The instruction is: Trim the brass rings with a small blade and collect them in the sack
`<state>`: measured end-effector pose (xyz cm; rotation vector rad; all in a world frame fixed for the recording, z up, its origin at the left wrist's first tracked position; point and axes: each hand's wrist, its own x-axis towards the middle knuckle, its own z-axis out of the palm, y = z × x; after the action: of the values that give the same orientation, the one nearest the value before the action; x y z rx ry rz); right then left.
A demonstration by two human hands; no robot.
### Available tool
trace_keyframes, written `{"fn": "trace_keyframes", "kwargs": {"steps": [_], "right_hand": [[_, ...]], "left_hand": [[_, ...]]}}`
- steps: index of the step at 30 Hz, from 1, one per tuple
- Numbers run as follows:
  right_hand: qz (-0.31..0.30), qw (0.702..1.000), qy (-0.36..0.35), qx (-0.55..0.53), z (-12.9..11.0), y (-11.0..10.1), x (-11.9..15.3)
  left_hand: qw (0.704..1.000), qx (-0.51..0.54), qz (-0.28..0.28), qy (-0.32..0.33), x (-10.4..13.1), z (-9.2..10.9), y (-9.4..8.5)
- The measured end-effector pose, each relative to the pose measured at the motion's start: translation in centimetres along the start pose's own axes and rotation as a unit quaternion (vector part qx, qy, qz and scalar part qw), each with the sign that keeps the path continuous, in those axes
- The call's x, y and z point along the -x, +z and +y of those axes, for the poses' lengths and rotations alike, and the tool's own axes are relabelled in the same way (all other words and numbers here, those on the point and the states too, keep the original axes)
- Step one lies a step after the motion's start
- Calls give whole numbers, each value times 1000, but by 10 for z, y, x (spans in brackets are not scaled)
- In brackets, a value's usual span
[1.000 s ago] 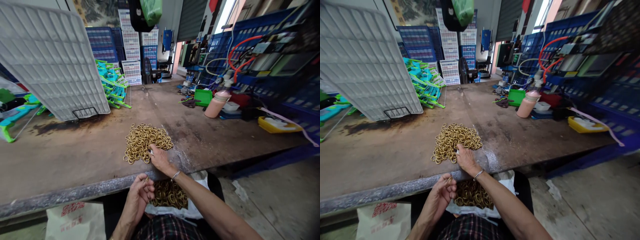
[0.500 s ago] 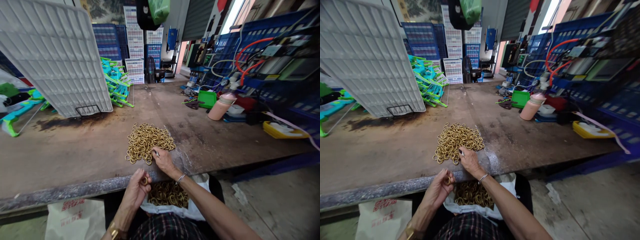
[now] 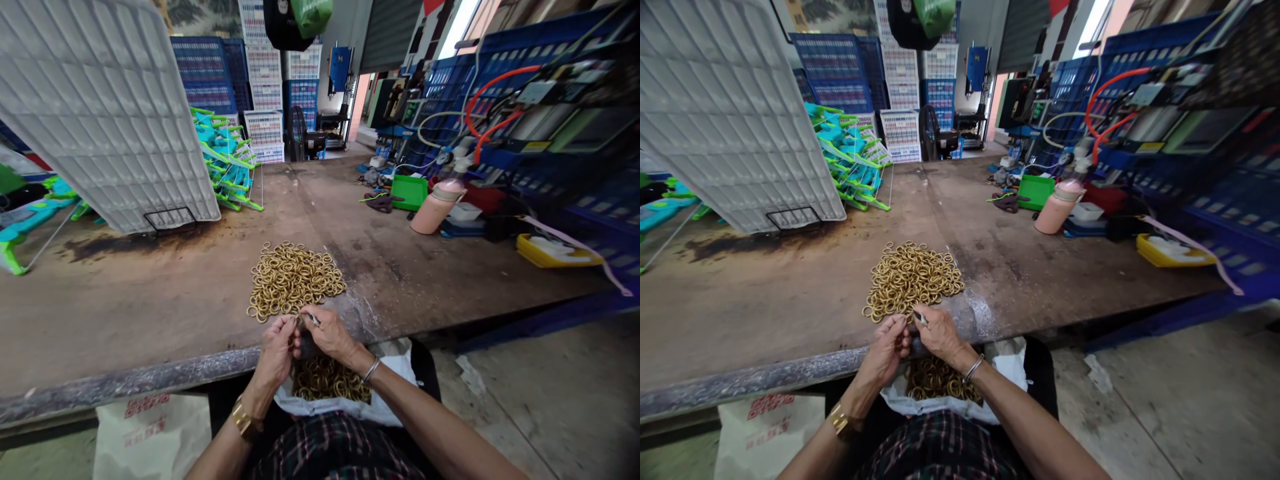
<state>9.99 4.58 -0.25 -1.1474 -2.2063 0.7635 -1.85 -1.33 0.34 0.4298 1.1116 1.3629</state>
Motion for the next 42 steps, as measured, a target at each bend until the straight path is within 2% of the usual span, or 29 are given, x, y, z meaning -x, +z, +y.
{"fn": "trace_keyframes", "kwargs": {"steps": [4,12,18,20,23,26,29,38,42], "right_hand": [[-18,992,48,-113,-7,-3,0],[-29,984,79,-154,-16,-9,0],[-33,974,90,-206,-9,-7,3],[-26,981,86,-172,-7,-7,5],[-42,996,45,-59,-7,-8,9],[-84,996,7,37,-8,-7,14],[-105,990,-2,94,-8,-5,16],[-162,977,5,141,-11,-8,14],[-153,976,37,152,-5,-10,9]], "left_hand": [[999,-38,7,15,3,0,-1],[995,-88,-38,9,9,-2,-3],[996,-78,-44,18,15,-2,0],[996,-71,-40,20,16,-2,1],[996,-79,-31,33,17,-1,1],[993,-105,-36,46,17,-2,-1],[991,-123,-35,48,17,-3,-3],[984,-166,-17,69,20,-1,1],[986,-156,-33,54,31,2,7]]}}
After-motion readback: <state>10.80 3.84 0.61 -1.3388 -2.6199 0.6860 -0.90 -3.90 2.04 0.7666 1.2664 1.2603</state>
